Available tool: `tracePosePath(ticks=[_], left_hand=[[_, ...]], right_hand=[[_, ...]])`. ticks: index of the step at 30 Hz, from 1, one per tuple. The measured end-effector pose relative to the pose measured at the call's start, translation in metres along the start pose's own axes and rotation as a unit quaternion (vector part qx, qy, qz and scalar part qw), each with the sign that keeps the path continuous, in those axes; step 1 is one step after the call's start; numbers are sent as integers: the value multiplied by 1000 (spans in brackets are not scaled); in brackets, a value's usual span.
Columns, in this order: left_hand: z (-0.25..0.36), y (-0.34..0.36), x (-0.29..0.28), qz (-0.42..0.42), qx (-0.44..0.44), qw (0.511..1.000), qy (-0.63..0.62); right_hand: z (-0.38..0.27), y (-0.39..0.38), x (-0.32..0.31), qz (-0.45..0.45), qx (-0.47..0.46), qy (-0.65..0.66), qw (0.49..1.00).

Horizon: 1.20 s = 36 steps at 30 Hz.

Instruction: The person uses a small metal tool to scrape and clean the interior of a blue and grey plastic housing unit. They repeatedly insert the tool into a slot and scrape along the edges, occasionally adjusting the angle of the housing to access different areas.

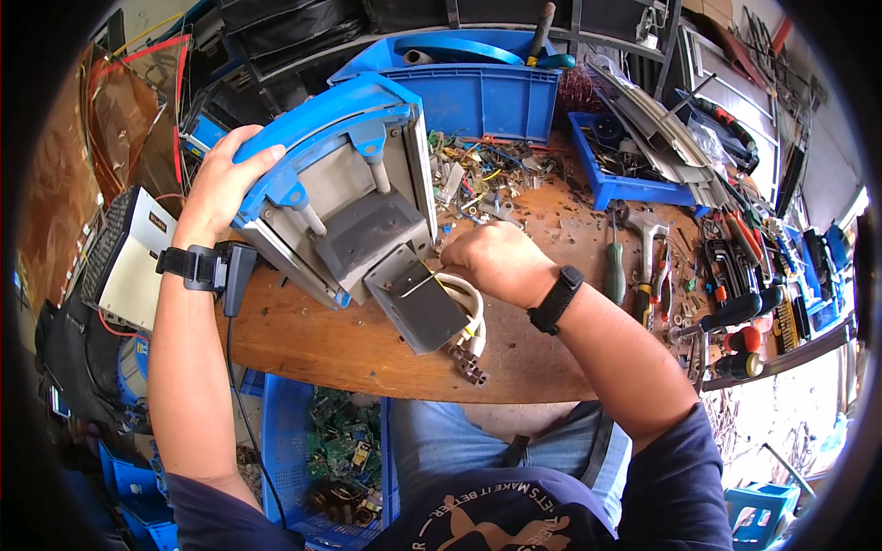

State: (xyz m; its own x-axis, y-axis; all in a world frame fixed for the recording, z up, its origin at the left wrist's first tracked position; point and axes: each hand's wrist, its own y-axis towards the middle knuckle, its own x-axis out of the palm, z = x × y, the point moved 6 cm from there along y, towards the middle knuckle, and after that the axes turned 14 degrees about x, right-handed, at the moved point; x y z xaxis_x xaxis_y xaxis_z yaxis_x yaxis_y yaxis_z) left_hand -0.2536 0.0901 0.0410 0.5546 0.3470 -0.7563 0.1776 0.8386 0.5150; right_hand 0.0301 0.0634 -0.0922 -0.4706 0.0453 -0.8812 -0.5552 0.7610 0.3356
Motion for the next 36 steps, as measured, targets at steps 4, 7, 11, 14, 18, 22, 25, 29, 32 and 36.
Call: tracePosePath(ticks=[4,7,11,14,18,22,25,29,32,36], left_hand=[[1,-2,-2,0,-2,1000,11],[2,-1,1,4,1,1000,5],[3,0,0,5,9,1000,17],[-3,-2,-1,11,2,1000,12],[1,-2,-1,14,2,1000,11],[5,-2,1,16,4,1000,4],[0,-3,-1,16,5,1000,14],[-2,-3,-2,18,8,1000,23],[4,-2,-2,15,13,999,27],[15,-3,-1,15,16,1000,18]], right_hand=[[-8,2,-8,4,-21,-38,999],[-10,3,-12,3,-29,-86,996],[-20,3,-19,17,-54,-126,990],[-32,3,-26,22,-73,-156,985],[-40,5,-29,30,-87,-161,983],[-50,6,-35,30,-105,-195,975],[-62,8,-37,25,-118,-213,970],[-57,12,-37,-2,-111,-219,969],[-43,12,-31,4,-105,-210,972],[-35,8,-30,11,-106,-188,976]])
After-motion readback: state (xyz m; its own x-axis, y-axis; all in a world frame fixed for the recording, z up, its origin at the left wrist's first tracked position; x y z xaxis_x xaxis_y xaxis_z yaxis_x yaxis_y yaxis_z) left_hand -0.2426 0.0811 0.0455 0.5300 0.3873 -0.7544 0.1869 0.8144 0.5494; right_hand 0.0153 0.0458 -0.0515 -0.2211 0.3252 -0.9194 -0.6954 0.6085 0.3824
